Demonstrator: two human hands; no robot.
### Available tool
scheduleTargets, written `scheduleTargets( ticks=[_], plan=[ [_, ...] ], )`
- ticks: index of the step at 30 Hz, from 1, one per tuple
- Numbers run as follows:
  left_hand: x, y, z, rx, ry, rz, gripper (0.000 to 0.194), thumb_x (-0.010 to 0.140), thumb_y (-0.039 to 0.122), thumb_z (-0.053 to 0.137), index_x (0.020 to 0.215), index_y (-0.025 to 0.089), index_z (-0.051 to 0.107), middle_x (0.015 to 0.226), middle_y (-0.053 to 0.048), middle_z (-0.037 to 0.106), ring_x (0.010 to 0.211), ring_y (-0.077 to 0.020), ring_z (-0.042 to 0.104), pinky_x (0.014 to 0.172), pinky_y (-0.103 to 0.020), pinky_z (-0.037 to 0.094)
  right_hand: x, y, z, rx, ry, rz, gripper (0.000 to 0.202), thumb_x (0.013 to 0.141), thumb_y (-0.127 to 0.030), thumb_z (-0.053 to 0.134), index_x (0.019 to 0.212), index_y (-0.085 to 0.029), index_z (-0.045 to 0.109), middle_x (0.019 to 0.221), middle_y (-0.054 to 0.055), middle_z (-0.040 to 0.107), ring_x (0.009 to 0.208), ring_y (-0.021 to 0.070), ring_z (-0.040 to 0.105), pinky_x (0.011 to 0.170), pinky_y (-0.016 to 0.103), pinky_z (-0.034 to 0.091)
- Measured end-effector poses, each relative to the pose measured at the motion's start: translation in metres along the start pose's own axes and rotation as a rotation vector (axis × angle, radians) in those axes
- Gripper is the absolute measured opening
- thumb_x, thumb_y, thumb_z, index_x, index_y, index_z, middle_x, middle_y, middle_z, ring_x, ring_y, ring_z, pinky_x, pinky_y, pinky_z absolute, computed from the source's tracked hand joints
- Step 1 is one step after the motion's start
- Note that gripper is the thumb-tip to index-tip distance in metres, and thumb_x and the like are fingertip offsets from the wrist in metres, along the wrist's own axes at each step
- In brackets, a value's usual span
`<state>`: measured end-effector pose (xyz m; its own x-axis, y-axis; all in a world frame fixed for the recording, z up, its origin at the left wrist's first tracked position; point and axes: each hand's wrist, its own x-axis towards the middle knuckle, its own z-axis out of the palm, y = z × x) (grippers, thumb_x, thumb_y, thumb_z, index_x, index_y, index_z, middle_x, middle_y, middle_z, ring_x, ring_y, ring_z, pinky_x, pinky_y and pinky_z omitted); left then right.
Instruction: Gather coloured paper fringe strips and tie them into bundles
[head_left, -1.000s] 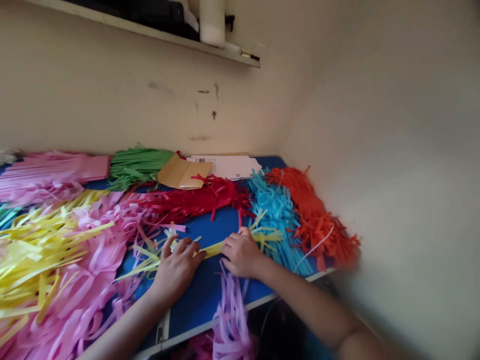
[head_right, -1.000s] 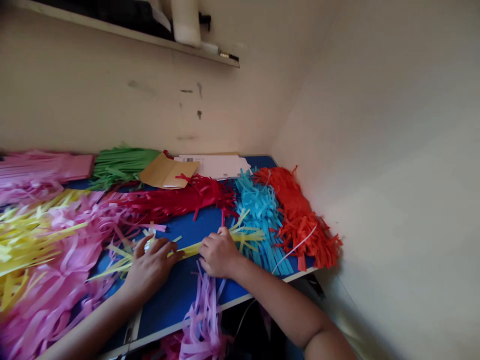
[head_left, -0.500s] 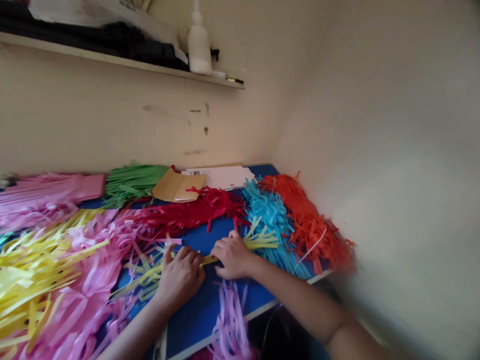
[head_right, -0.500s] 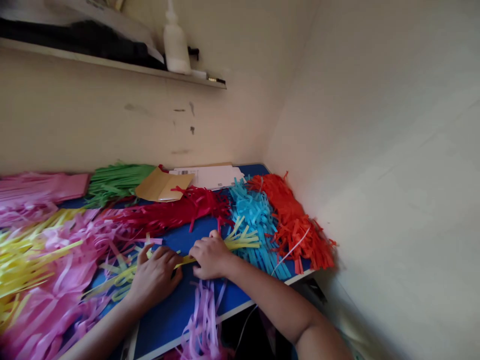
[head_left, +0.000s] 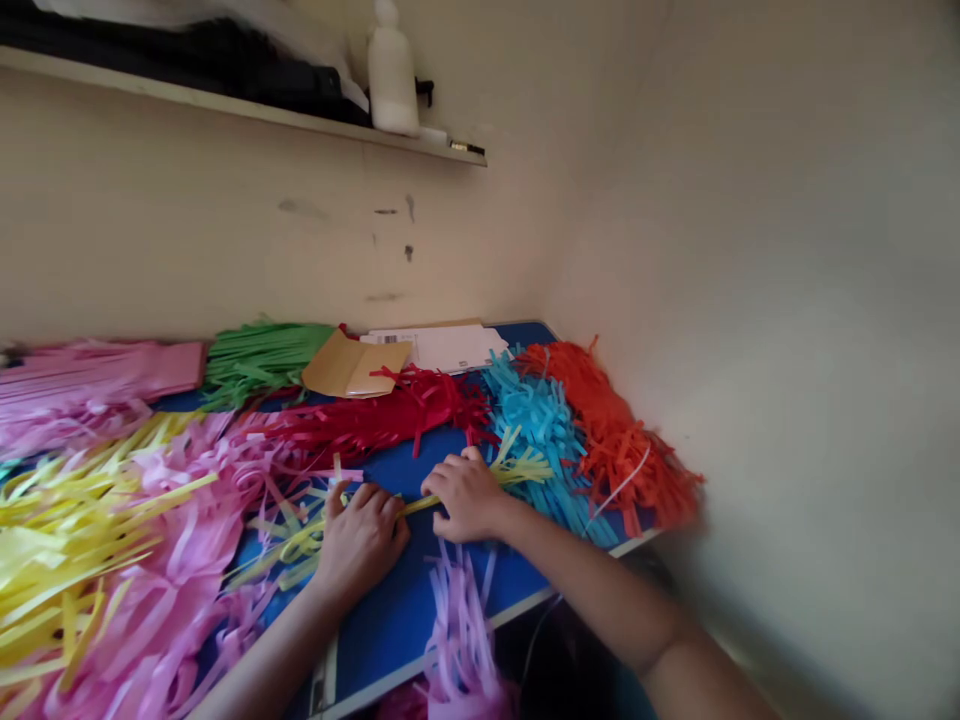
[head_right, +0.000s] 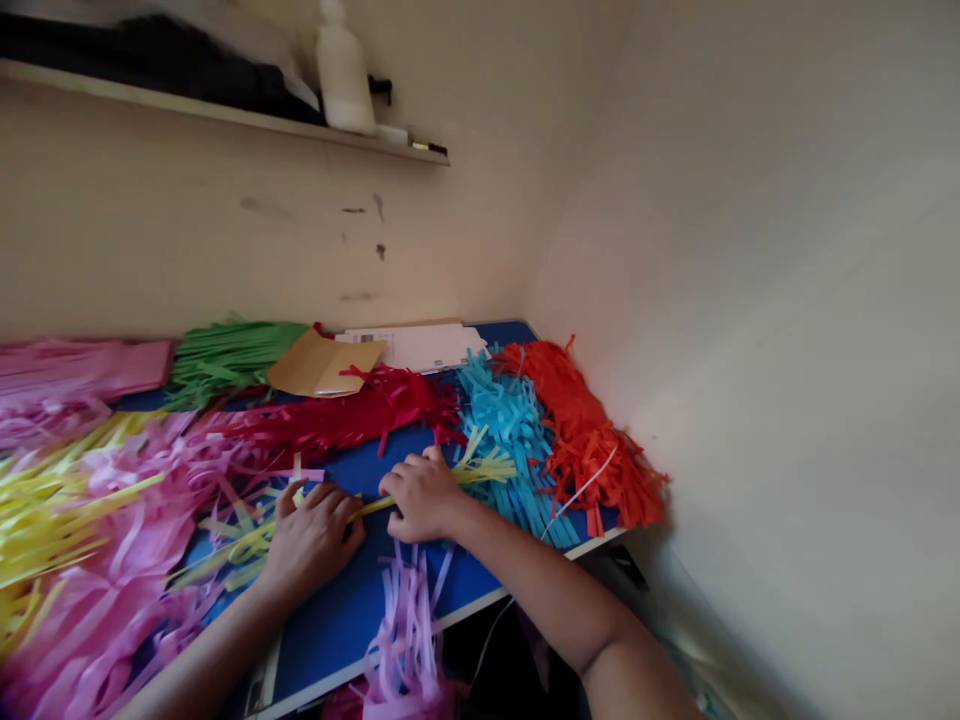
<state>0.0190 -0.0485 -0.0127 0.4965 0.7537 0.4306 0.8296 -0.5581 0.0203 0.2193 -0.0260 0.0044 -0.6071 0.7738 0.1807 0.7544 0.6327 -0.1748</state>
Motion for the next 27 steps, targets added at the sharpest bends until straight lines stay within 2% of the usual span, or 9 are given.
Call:
scheduleTargets(
  ticks=[3, 6, 11, 13, 16, 19, 21, 23, 27],
  plan=[
    [-0.002, 0.0, 0.0, 0.0, 0.019, 0.012, 0.015, 0.087, 0.025, 0.054, 0.081, 0.022, 0.068, 0.078, -0.004, 0.071, 0.087, -0.0268, 0.064, 0.101, -0.055, 0.029, 0.001, -0.006, 0.007, -0.101, 0.021, -0.128, 0.022, 0.085, -0.035, 0.062, 0.097, -0.017, 0.064, 0.096, 0.007, 0.068, 0.092, 0.024, 0.054, 0.083, 0.042, 0.029],
    [-0.002, 0.002, 0.0, 0.003, 0.039, 0.009, 0.015, 0.086, 0.032, 0.058, 0.086, 0.022, 0.069, 0.082, -0.004, 0.072, 0.088, -0.0276, 0.064, 0.1, -0.056, 0.028, 0.002, -0.006, 0.013, -0.106, 0.041, -0.14, 0.017, 0.094, -0.029, 0.052, 0.09, -0.018, 0.065, 0.091, 0.005, 0.068, 0.088, 0.0214, 0.053, 0.082, 0.042, 0.028],
    [-0.007, 0.002, -0.003, 0.019, 0.038, 0.029, 0.022, 0.091, 0.018, 0.051, 0.078, 0.023, 0.068, 0.075, -0.001, 0.071, 0.083, -0.0245, 0.065, 0.099, -0.053, 0.029, -0.007, 0.002, 0.015, -0.145, 0.073, -0.203, 0.016, 0.098, -0.023, 0.052, 0.092, -0.018, 0.065, 0.09, 0.005, 0.068, 0.088, 0.0202, 0.052, 0.08, 0.04, 0.028],
    [-0.015, -0.003, -0.003, 0.0, 0.022, 0.067, 0.026, 0.092, 0.014, 0.048, 0.084, 0.025, 0.07, 0.079, -0.001, 0.073, 0.085, -0.0232, 0.066, 0.1, -0.051, 0.029, -0.016, 0.01, 0.016, -0.137, 0.07, -0.21, 0.016, 0.098, -0.018, 0.052, 0.09, -0.019, 0.067, 0.09, 0.004, 0.069, 0.087, 0.0188, 0.053, 0.081, 0.04, 0.028],
    [-0.03, -0.017, 0.0, -0.058, -0.002, 0.11, 0.03, 0.095, 0.016, 0.045, 0.098, 0.03, 0.071, 0.092, 0.0, 0.076, 0.09, -0.0224, 0.067, 0.101, -0.05, 0.028, -0.03, 0.024, 0.017, 0.006, 0.083, -0.106, 0.011, 0.095, -0.025, 0.063, 0.087, -0.023, 0.071, 0.093, -0.001, 0.071, 0.088, 0.0168, 0.056, 0.084, 0.038, 0.027],
    [-0.038, -0.027, 0.004, -0.102, -0.001, 0.057, 0.025, 0.096, 0.028, 0.048, 0.096, 0.034, 0.072, 0.095, 0.002, 0.076, 0.089, -0.0218, 0.068, 0.096, -0.047, 0.032, -0.038, 0.033, 0.015, 0.134, 0.073, 0.051, 0.007, 0.086, -0.026, 0.074, 0.08, -0.024, 0.073, 0.089, -0.002, 0.072, 0.088, 0.0153, 0.058, 0.083, 0.036, 0.028],
    [-0.038, -0.026, 0.004, -0.09, 0.007, 0.023, 0.024, 0.096, 0.033, 0.05, 0.09, 0.033, 0.073, 0.091, 0.002, 0.076, 0.086, -0.022, 0.068, 0.094, -0.046, 0.033, -0.04, 0.032, 0.012, 0.133, 0.102, 0.07, 0.004, 0.084, -0.023, 0.076, 0.087, -0.025, 0.073, 0.095, -0.001, 0.071, 0.094, 0.0168, 0.058, 0.084, 0.036, 0.028],
    [-0.036, -0.019, 0.0, -0.022, 0.012, 0.031, 0.023, 0.096, 0.028, 0.051, 0.087, 0.03, 0.072, 0.086, 0.002, 0.076, 0.084, -0.0223, 0.068, 0.097, -0.048, 0.032, -0.04, 0.028, 0.009, 0.096, 0.156, -0.003, 0.012, 0.085, -0.025, 0.074, 0.097, -0.027, 0.072, 0.105, 0.0, 0.07, 0.102, 0.0197, 0.055, 0.088, 0.039, 0.026],
    [-0.034, -0.005, -0.009, 0.118, 0.027, 0.103, 0.027, 0.095, 0.014, 0.048, 0.087, 0.026, 0.071, 0.081, 0.0, 0.074, 0.086, -0.0238, 0.068, 0.1, -0.053, 0.03, -0.041, 0.02, 0.012, 0.016, 0.186, -0.123, 0.012, 0.096, -0.026, 0.06, 0.089, -0.024, 0.07, 0.1, -0.001, 0.071, 0.102, 0.0199, 0.053, 0.091, 0.042, 0.023]
  ],
)
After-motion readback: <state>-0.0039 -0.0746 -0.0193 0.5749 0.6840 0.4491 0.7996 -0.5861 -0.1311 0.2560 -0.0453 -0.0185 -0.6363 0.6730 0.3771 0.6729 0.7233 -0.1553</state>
